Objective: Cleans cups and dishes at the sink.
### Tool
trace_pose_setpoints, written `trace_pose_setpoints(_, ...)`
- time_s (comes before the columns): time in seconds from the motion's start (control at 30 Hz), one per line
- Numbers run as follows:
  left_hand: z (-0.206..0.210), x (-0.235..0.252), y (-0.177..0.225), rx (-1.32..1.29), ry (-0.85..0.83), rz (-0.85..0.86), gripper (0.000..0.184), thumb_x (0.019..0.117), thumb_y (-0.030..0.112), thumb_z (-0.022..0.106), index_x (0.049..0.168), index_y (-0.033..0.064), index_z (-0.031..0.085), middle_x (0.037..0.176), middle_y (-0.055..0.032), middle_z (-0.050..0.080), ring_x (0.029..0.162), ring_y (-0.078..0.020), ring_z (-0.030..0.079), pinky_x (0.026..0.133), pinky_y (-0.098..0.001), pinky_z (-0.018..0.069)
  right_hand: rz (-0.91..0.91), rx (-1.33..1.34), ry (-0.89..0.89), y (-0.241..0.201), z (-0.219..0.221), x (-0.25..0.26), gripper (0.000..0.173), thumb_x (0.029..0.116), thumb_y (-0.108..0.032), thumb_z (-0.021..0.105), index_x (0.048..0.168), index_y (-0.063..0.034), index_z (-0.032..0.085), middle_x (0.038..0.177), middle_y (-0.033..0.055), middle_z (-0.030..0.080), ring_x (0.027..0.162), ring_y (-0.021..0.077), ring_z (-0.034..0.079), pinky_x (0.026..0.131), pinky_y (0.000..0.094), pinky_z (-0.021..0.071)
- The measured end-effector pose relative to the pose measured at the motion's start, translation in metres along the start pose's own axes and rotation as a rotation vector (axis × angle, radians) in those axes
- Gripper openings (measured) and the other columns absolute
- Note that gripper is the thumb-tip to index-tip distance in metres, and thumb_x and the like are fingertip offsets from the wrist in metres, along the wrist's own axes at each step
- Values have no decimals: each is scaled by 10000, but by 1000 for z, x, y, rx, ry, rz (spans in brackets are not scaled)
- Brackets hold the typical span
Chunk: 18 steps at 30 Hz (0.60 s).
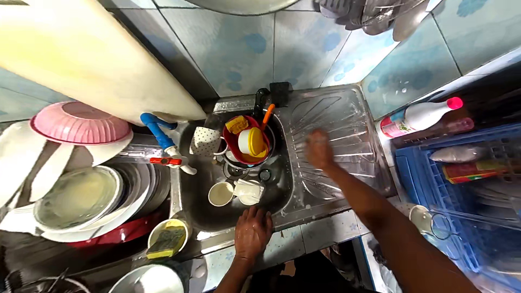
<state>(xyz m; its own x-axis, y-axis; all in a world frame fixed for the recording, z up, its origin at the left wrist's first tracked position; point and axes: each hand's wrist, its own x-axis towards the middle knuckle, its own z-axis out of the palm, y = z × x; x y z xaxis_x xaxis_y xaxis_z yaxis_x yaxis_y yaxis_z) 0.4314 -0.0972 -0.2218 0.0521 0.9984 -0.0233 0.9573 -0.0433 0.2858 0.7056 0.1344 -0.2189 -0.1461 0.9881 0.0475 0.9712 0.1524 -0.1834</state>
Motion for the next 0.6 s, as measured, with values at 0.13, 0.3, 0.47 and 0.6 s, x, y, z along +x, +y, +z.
trace_pose_setpoints(0.13, 0, 0, 1, -10, 13, 21, 478, 975, 453, 408, 921, 131, 759, 973, -99, 716, 899, -301, 692, 747, -462, 565, -189, -16, -101, -14, 11, 46, 651, 1059, -590, 317, 1625, -268, 315, 1711, 30, 234, 1582, 296, 176, 1246, 618, 172)
trace_pose_setpoints(0.3, 0, -3, 1, -15, 35, 25, 484, 977, 454, 404, 920, 133, 762, 971, -94, 720, 893, -287, 693, 739, -451, 562, 27, -37, -100, 106, -17, 103, 733, 1049, -656, 242, 1664, -261, 189, 1736, 75, 110, 1593, 356, 68, 1208, 732, 84)
trace_pose_setpoints(0.47, -1, -3, 1, -17, -5, 23, 484, 985, 452, 405, 928, 120, 752, 981, -109, 713, 915, -311, 691, 741, -476, 559, 119, -84, -90, 164, -36, 56, 790, 1026, -637, 329, 1650, -161, 233, 1726, 109, 145, 1594, 314, 102, 1279, 557, 120)
trace_pose_setpoints(0.6, -3, -4, -1, -24, -45, 36, 473, 1001, 448, 409, 954, 119, 745, 1008, -123, 710, 944, -319, 688, 764, -488, 556, 136, -98, -120, 167, -36, -16, 829, 1022, -638, 337, 1653, -120, 198, 1730, 117, 109, 1597, 308, 84, 1278, 553, 140)
